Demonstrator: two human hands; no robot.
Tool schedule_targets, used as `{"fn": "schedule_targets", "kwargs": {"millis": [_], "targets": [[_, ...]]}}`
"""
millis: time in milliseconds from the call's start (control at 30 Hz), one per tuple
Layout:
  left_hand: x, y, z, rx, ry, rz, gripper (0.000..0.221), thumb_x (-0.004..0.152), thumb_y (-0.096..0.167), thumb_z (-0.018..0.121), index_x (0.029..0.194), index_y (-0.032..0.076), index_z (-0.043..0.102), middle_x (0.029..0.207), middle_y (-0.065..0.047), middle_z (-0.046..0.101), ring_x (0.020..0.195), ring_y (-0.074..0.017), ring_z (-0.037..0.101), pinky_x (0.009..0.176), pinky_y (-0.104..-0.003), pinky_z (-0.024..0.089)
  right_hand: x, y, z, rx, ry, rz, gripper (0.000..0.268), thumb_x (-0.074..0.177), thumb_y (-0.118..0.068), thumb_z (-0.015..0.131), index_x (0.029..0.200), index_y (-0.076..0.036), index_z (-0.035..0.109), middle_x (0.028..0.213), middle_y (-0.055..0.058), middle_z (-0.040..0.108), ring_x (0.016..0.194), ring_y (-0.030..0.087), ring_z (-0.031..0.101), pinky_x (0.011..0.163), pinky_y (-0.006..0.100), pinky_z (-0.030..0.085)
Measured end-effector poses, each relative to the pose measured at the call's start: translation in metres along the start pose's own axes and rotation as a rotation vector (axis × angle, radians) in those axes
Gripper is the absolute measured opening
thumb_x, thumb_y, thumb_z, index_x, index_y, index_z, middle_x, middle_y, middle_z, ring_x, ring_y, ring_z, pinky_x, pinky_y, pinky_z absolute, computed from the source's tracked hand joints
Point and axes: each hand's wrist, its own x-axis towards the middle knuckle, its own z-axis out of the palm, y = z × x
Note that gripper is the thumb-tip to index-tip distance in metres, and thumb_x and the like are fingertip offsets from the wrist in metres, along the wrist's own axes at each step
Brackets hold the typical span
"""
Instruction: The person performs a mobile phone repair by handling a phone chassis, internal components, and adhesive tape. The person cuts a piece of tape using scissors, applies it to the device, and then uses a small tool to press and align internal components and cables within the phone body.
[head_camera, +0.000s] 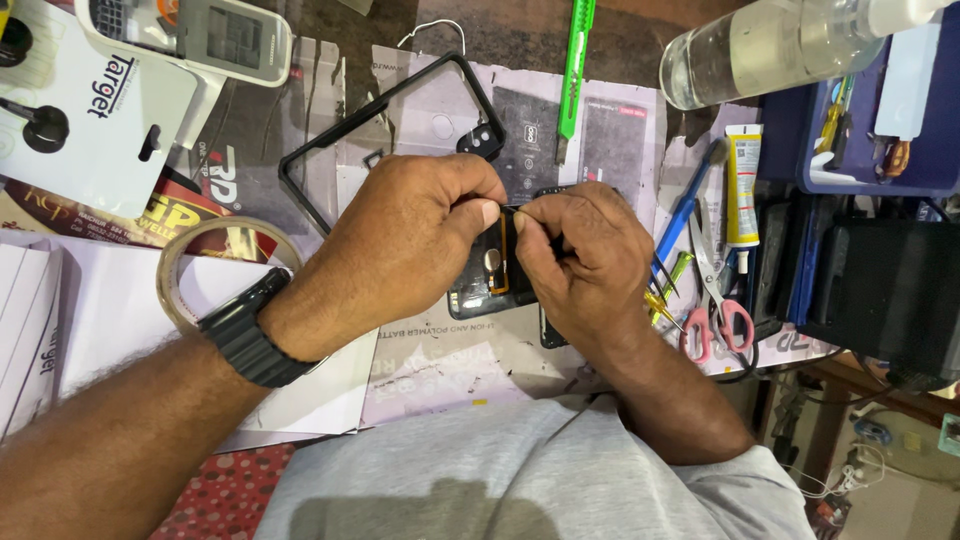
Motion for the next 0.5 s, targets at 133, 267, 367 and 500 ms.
{"fn": "schedule_targets", "kwargs": {"millis": [133, 267, 367, 500], "targets": [[-0.0001, -0.0008, 0.0006, -0.002, -0.003, 0.01, 0.01, 0.092, 0.01, 0.065, 0.093, 0.003, 0.072, 0.072, -0.008, 0.071, 0.064, -0.0164, 0.068, 0.06, -0.033, 0.053, -0.0004, 0.0006, 0.0006, -0.005, 0.007, -0.012, 0.012, 0.092, 0.003, 0.076, 0.095, -0.003, 0.065, 0.084, 0.008, 0.062, 0.074, 0.021, 0.06, 0.065, 0.034, 0.047], [-0.001, -0.0013, 0.0012, -0.019, 0.014, 0.087, 0.008, 0.092, 0.007, 0.065, 0.095, 0.002, 0.071, 0.076, -0.008, 0.072, 0.068, -0.0162, 0.069, 0.063, -0.032, 0.054, -0.0006, 0.0011, 0.0, -0.029, 0.008, -0.007, 0.014, 0.09, 0.003, 0.076, 0.091, -0.003, 0.064, 0.076, 0.006, 0.058, 0.069, 0.021, 0.056, 0.065, 0.036, 0.044], [-0.0015, -0.0003, 0.0012, -0.002, 0.011, 0.085, 0.007, 0.091, 0.006, 0.066, 0.094, 0.002, 0.07, 0.075, -0.01, 0.071, 0.067, -0.0174, 0.069, 0.063, -0.033, 0.053, -0.001, 0.0005, -0.0002, -0.049, 0.024, -0.023, 0.016, 0.09, 0.002, 0.077, 0.088, -0.005, 0.062, 0.075, 0.004, 0.058, 0.07, 0.022, 0.056, 0.069, 0.038, 0.045], [-0.0019, 0.001, 0.0017, -0.02, 0.015, 0.102, 0.007, 0.091, 0.006, 0.066, 0.095, 0.002, 0.07, 0.075, -0.011, 0.07, 0.067, -0.0183, 0.069, 0.063, -0.034, 0.053, -0.0016, 0.0005, 0.0009, -0.066, 0.037, -0.028, 0.019, 0.089, 0.002, 0.076, 0.085, -0.006, 0.06, 0.075, 0.004, 0.058, 0.07, 0.023, 0.056, 0.071, 0.039, 0.045]]}}
